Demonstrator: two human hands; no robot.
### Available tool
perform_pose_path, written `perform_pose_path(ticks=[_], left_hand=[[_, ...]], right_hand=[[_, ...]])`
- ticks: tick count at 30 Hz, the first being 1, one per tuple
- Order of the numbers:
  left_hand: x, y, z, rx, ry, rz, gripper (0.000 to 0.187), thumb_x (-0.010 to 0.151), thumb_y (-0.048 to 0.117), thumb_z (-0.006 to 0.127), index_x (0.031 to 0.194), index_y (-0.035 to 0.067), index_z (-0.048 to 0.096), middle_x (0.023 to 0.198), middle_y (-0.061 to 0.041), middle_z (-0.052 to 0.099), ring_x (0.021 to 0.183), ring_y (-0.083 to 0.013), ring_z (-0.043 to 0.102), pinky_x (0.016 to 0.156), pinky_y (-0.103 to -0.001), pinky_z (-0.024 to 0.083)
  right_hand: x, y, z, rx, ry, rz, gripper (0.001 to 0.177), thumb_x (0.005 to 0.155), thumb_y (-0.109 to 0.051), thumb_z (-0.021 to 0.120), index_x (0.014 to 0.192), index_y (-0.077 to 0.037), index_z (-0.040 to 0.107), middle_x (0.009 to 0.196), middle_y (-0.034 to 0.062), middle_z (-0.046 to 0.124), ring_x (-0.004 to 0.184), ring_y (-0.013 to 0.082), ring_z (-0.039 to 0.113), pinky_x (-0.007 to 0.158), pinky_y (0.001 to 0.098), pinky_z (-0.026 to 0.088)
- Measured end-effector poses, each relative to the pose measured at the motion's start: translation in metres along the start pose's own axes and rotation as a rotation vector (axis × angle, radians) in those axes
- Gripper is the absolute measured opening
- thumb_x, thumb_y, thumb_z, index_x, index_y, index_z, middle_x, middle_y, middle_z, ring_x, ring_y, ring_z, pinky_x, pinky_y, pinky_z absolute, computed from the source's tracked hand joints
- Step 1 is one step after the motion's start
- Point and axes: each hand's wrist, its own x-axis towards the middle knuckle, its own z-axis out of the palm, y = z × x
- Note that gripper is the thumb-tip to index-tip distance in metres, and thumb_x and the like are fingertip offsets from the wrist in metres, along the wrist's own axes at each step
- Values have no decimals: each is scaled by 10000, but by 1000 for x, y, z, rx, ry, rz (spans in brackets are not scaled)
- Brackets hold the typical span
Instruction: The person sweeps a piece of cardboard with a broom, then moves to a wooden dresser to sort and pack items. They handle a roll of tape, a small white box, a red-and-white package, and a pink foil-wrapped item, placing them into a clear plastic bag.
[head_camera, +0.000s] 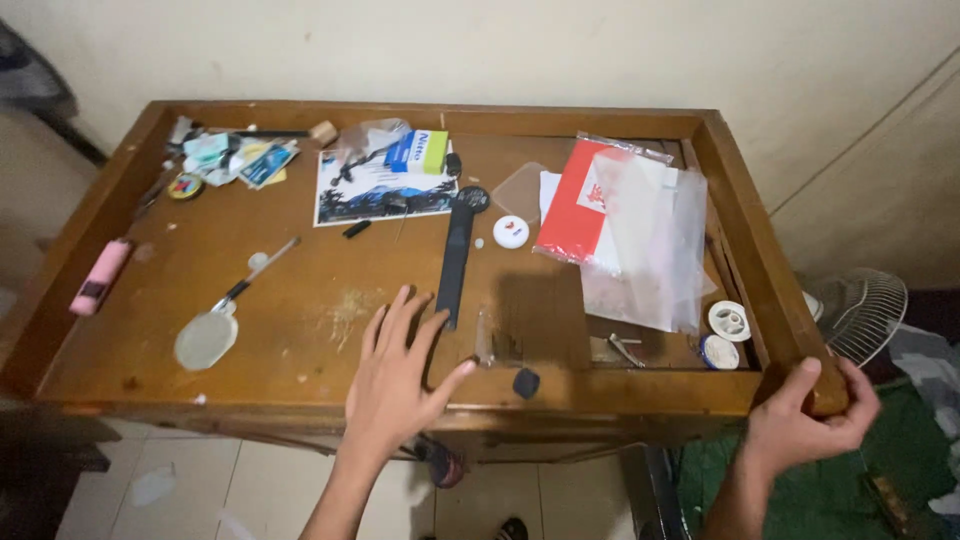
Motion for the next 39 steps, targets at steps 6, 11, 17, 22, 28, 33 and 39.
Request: perform_pose_path(ticks=[6,11,17,22,28,33,39], left_hand=[[-4,6,-5,8,28,3,745,990,661,365,1438,89,530,1552,-195,446,1529,-364,271,1222,-582,179],[-13,5,-3,13,35,-6,764,1012,656,315,1459,66,504,1542,-218,440,1520,-397,266,1207,-581,195],[-20,2,7,38,43,-103,827,999,686,261,1493,53,462,1607,-230,357,1534,-372,234,1216,-560,183],[-22,-7,22,83,210,-50,690,997,599,421,1313,8,584,1455,-226,521,1404,-381,439,1121,-570,336],[-17,-33,40,145,363,17,551,922,520,606,1262,91,674,1304,-155,656,1318,-320,582,1058,-508,436],[-34,-31,28,95,397,56,522,910,458,613,1254,71,679,1245,-180,685,1268,-349,620,1052,-508,438],[-45,-37,27,183,476,89,496,832,426,697,1234,135,690,1244,-78,699,1245,-281,654,985,-455,487]], right_hand=[[0,33,-19,-59,-216,331,343,1020,-43,801,1304,41,630,1323,239,642,1257,373,588,1080,556,449],[-8,58,-26,27,-336,488,375,1006,-230,862,1199,59,721,1145,164,734,989,229,707,805,385,590],[-11,68,-28,54,-336,430,354,1012,-213,861,1231,30,727,1164,139,738,1019,211,705,856,384,581],[-20,100,-15,100,-274,360,419,931,-251,899,1220,-3,724,1132,128,754,989,185,716,871,360,592],[-31,73,-14,96,-152,352,340,813,-147,975,1065,-2,798,920,233,748,906,343,745,736,461,562],[-39,50,-40,16,-144,486,334,765,-245,980,1011,-95,811,881,157,759,863,293,756,719,441,562],[-40,22,-63,-6,-182,622,321,773,-255,942,1038,-137,804,918,125,765,888,264,751,750,421,557]])
